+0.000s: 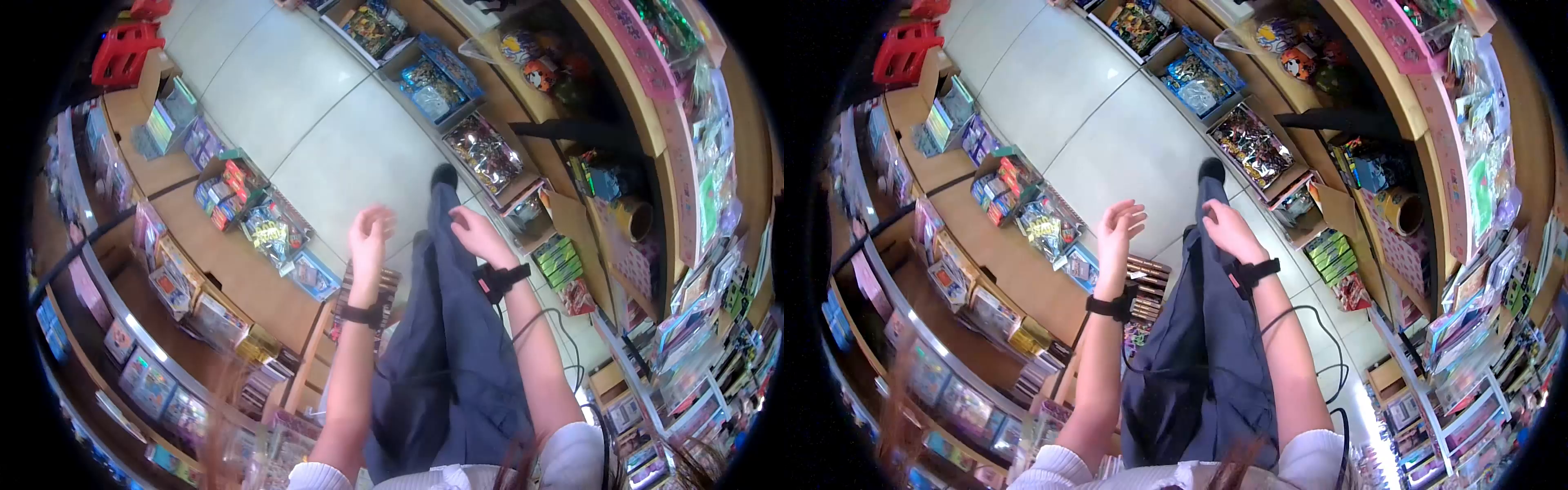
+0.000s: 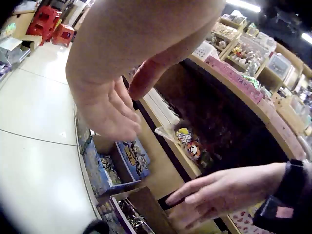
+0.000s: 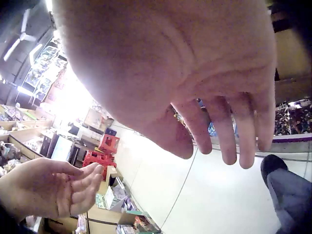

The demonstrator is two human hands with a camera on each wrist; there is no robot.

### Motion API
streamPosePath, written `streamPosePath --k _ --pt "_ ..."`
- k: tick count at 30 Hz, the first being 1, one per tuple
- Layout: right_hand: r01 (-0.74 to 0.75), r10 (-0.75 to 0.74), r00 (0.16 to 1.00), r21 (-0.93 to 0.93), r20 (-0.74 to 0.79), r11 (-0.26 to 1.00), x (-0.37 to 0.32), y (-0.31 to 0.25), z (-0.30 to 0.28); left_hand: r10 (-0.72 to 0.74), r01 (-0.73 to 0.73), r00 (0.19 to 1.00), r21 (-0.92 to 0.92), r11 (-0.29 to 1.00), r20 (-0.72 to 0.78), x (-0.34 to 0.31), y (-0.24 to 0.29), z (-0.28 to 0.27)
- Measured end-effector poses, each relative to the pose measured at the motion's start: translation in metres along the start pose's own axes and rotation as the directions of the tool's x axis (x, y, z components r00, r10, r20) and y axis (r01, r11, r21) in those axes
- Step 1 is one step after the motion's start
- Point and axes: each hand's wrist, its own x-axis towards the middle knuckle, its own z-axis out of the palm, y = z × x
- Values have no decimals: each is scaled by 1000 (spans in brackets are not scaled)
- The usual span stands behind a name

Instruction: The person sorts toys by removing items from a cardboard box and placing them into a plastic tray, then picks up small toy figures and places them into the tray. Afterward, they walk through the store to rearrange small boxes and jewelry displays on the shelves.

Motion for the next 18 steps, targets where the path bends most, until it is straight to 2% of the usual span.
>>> streamPosePath --k 2,3,4,5,7,8,10,11,13,14,15,17,18 --pt "-6 6 1000 45 -13 999 20 -16 -10 -58 58 998 34 998 18 15 6 12" --pt "-63 64 998 17 -4 998 32 -23 -17 -77 74 994 34 997 77 24 9 16" --pt "-110 110 994 -15 3 994 47 -30 -28 -36 38 988 -10 999 147 37 10 20" --pt "3 -10 998 -112 -69 994 68 -6 -22 -71 72 985 2 997 156 50 22 27" --pt "-2 -3 1000 -313 -16 950 92 -18 -46 -104 97 982 49 994 160 72 58 39" --pt "-26 23 1000 -344 -13 939 98 -24 -52 -121 114 981 57 992 152 77 75 35" --pt "-21 14 1000 -406 -20 913 122 -46 -74 35 -51 983 82 995 178 107 114 36" --pt "-79 78 997 -395 -19 915 138 -69 -89 50 -62 987 69 996 152 127 140 29" --pt "1 -12 1000 -388 -25 921 145 -77 -94 103 -113 989 88 990 107 135 157 21" --pt "-45 50 999 -416 1 908 166 -92 -102 140 -143 988 43 989 71 156 170 7" --pt "-30 33 999 -398 1 917 182 -99 -99 127 -128 991 24 991 47 166 178 -6" --pt "-26 27 1000 -390 -4 920 201 -107 -93 76 -88 992 -121 989 -98 177 188 -23" --pt "-38 41 999 -414 -1 910 215 -118 -84 30 -45 991 -117 992 -127 189 186 -40"
